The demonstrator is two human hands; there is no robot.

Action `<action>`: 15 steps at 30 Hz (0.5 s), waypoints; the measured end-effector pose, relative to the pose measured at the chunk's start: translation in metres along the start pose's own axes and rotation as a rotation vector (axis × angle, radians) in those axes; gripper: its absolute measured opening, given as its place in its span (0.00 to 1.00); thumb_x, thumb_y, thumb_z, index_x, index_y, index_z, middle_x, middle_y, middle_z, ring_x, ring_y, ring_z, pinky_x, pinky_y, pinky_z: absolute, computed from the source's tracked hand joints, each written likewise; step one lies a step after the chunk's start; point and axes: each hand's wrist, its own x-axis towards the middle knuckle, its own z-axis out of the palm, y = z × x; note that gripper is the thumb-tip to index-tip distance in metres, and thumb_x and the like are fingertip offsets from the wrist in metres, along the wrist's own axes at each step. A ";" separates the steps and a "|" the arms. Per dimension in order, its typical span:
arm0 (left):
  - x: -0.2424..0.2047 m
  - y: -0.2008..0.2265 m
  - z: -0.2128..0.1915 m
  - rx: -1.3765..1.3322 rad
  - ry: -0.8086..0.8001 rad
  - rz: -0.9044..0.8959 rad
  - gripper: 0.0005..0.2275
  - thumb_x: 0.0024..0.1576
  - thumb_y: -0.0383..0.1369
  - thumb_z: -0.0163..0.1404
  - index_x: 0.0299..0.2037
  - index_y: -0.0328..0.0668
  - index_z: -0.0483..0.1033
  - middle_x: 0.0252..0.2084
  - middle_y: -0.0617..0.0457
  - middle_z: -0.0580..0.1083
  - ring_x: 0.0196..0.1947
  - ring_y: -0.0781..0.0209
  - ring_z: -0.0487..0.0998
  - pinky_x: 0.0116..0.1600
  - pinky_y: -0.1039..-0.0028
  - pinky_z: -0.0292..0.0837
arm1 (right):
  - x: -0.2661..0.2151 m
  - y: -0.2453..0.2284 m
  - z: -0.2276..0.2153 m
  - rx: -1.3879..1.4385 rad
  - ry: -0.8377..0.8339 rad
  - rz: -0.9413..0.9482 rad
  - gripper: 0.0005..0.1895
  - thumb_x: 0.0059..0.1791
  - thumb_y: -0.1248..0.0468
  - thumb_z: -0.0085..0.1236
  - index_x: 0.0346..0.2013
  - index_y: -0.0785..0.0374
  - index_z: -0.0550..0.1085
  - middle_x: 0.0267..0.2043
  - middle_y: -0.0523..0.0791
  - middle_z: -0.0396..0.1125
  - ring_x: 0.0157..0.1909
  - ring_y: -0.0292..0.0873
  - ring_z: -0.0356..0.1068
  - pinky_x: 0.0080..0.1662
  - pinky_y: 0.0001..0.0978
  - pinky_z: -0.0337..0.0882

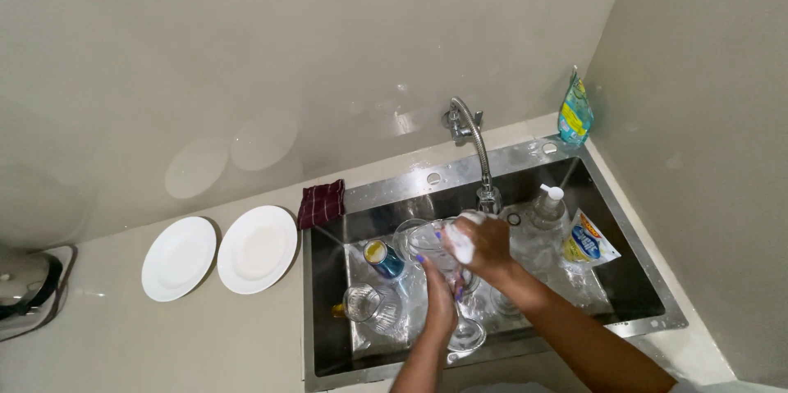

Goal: Washing dishes in a kitchen sink.

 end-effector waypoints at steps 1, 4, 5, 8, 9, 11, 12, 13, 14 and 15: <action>0.002 -0.001 0.000 0.000 -0.001 0.001 0.34 0.60 0.66 0.22 0.41 0.43 0.70 0.23 0.60 0.64 0.18 0.70 0.58 0.23 0.76 0.52 | 0.001 -0.003 0.002 0.000 0.001 -0.001 0.14 0.47 0.54 0.69 0.26 0.58 0.75 0.26 0.46 0.72 0.27 0.44 0.72 0.31 0.39 0.70; -0.001 0.002 0.003 0.072 0.072 0.227 0.28 0.64 0.61 0.29 0.47 0.44 0.69 0.26 0.60 0.66 0.20 0.71 0.61 0.24 0.77 0.52 | -0.008 -0.017 0.011 0.027 0.080 -0.104 0.13 0.44 0.53 0.68 0.32 0.56 0.77 0.32 0.45 0.73 0.34 0.44 0.73 0.37 0.40 0.71; -0.004 0.011 0.008 0.053 0.053 0.215 0.28 0.61 0.61 0.30 0.48 0.46 0.69 0.29 0.61 0.68 0.23 0.72 0.64 0.27 0.77 0.56 | -0.014 -0.022 0.016 0.181 0.228 -0.167 0.16 0.47 0.53 0.66 0.42 0.57 0.73 0.43 0.47 0.69 0.45 0.45 0.69 0.46 0.42 0.70; 0.005 0.007 -0.002 -0.021 0.025 0.174 0.30 0.56 0.63 0.29 0.50 0.49 0.69 0.31 0.62 0.71 0.27 0.73 0.68 0.30 0.78 0.61 | -0.030 -0.042 0.022 0.586 0.411 -0.060 0.23 0.54 0.53 0.58 0.59 0.56 0.66 0.64 0.51 0.59 0.64 0.47 0.61 0.58 0.42 0.68; 0.012 0.000 -0.009 -0.075 0.014 0.139 0.32 0.55 0.65 0.28 0.49 0.49 0.70 0.30 0.63 0.71 0.26 0.73 0.69 0.31 0.78 0.62 | -0.035 -0.049 0.022 0.831 0.438 0.121 0.26 0.58 0.52 0.53 0.68 0.56 0.61 0.73 0.53 0.53 0.71 0.48 0.58 0.61 0.40 0.67; 0.018 -0.012 -0.022 -0.120 -0.035 0.115 0.33 0.57 0.66 0.26 0.47 0.46 0.71 0.26 0.63 0.67 0.22 0.73 0.64 0.27 0.79 0.57 | -0.024 -0.044 0.021 1.031 0.417 0.429 0.29 0.56 0.51 0.51 0.69 0.51 0.56 0.74 0.50 0.51 0.70 0.46 0.57 0.60 0.40 0.67; 0.019 -0.020 -0.028 -0.164 -0.086 0.087 0.34 0.59 0.67 0.25 0.45 0.44 0.71 0.21 0.63 0.64 0.18 0.72 0.60 0.23 0.80 0.52 | -0.020 -0.041 0.019 1.218 0.390 0.747 0.32 0.55 0.51 0.49 0.71 0.47 0.51 0.74 0.47 0.49 0.69 0.45 0.57 0.59 0.39 0.66; 0.024 -0.027 -0.039 -0.161 -0.088 0.080 0.34 0.59 0.67 0.25 0.45 0.44 0.71 0.21 0.63 0.64 0.18 0.72 0.60 0.23 0.80 0.52 | -0.022 -0.027 0.026 1.215 0.396 0.753 0.32 0.55 0.51 0.49 0.71 0.47 0.51 0.74 0.47 0.49 0.69 0.45 0.57 0.59 0.39 0.66; 0.028 -0.036 -0.050 -0.158 -0.128 0.041 0.35 0.59 0.68 0.25 0.43 0.43 0.71 0.20 0.63 0.63 0.17 0.73 0.59 0.22 0.80 0.51 | -0.026 -0.013 0.032 1.347 0.334 0.896 0.33 0.54 0.52 0.50 0.71 0.48 0.51 0.72 0.48 0.52 0.67 0.46 0.59 0.59 0.43 0.67; 0.032 -0.044 -0.060 -0.155 -0.168 0.002 0.36 0.59 0.69 0.25 0.41 0.41 0.71 0.19 0.64 0.61 0.16 0.73 0.57 0.22 0.80 0.50 | -0.030 0.001 0.037 1.478 0.267 1.039 0.35 0.53 0.53 0.51 0.72 0.50 0.50 0.69 0.49 0.55 0.65 0.48 0.60 0.60 0.46 0.67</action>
